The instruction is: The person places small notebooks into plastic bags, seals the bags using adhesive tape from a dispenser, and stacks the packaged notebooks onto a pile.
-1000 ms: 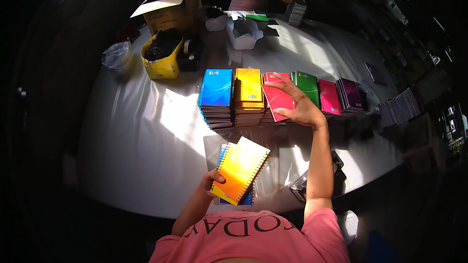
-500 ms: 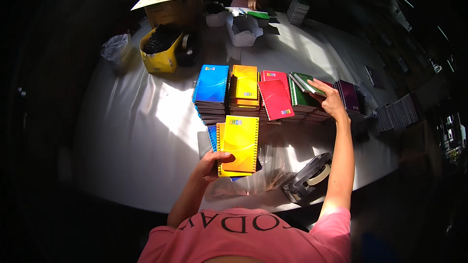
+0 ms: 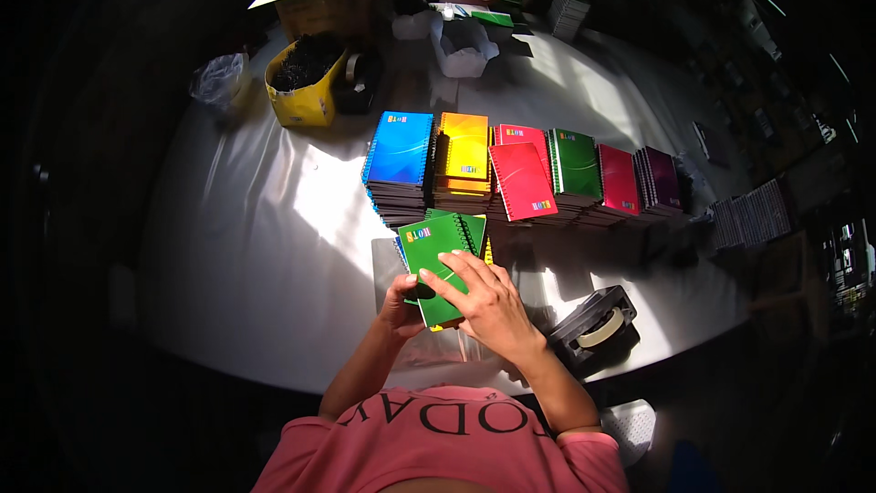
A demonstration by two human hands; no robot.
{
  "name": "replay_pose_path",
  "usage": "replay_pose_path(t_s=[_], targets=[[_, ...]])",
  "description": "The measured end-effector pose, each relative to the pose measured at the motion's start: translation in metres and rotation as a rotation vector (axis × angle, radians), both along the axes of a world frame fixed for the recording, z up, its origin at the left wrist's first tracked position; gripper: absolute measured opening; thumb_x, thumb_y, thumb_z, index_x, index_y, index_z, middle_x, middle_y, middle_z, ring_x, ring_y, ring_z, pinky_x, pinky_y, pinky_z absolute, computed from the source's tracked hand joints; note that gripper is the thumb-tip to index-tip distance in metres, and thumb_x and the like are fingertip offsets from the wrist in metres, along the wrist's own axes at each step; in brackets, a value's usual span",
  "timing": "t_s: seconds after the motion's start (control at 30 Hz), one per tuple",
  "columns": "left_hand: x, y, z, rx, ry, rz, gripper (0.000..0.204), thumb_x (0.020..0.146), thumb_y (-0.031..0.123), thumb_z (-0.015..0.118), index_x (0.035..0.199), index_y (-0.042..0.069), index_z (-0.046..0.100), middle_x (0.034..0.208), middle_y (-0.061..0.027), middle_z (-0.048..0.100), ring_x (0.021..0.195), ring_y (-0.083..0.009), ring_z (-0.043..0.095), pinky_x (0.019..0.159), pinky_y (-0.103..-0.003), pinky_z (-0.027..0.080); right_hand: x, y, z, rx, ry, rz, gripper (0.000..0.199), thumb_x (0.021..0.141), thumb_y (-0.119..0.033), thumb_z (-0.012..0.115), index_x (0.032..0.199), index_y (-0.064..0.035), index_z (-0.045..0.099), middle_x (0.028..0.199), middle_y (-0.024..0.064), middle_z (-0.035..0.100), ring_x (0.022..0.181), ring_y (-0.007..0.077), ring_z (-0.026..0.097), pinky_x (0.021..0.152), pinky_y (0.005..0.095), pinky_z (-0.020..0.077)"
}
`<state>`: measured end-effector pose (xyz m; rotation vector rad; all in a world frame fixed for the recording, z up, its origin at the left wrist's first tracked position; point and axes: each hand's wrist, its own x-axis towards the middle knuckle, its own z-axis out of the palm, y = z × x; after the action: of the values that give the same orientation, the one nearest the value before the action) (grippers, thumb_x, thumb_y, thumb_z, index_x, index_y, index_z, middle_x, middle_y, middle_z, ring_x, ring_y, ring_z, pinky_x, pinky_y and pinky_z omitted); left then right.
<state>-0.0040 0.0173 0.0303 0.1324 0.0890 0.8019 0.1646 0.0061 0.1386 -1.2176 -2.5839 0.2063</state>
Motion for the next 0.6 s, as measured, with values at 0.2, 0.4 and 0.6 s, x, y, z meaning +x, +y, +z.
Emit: replay_pose_path(t_s=[0.2, 0.4, 0.6], targets=[[0.015, -0.008, 0.019, 0.046, 0.272, 0.136, 0.056, 0.077, 0.007, 0.062, 0.129, 0.004, 0.039, 0.117, -0.0126, 0.055, 0.105, -0.0258, 0.058, 0.092, -0.04, 0.048, 0.027, 0.005, 0.008, -0.27, 0.232, 0.052, 0.08, 0.057, -0.025, 0.082, 0.129, -0.0159, 0.049, 0.139, 0.0123, 0.036, 0.125, 0.0336, 0.039, 0.1, 0.0424, 0.037], [0.021, -0.001, 0.021, 0.065, 0.37, 0.139, 0.052, 0.075, 0.004, 0.062, 0.124, 0.002, 0.044, 0.111, -0.0115, 0.058, 0.102, -0.024, 0.059, 0.089, -0.038, 0.049, 0.031, -0.012, -0.001, -0.143, 0.124, -0.118, 0.082, 0.058, -0.031, 0.081, 0.131, -0.0152, 0.047, 0.139, 0.0122, 0.036, 0.125, 0.0322, 0.038, 0.097, 0.0421, 0.038], [0.013, -0.002, 0.008, 0.018, 0.334, 0.187, 0.05, 0.071, -0.001, 0.059, 0.119, 0.002, 0.047, 0.105, -0.01, 0.059, 0.096, -0.0227, 0.06, 0.084, -0.037, 0.05, 0.106, 0.036, 0.035, 0.054, -0.026, -0.424, 0.101, 0.052, -0.029, 0.084, 0.14, -0.0301, 0.033, 0.15, 0.0055, 0.02, 0.137, 0.0269, 0.02, 0.106, 0.0512, 0.0192]])
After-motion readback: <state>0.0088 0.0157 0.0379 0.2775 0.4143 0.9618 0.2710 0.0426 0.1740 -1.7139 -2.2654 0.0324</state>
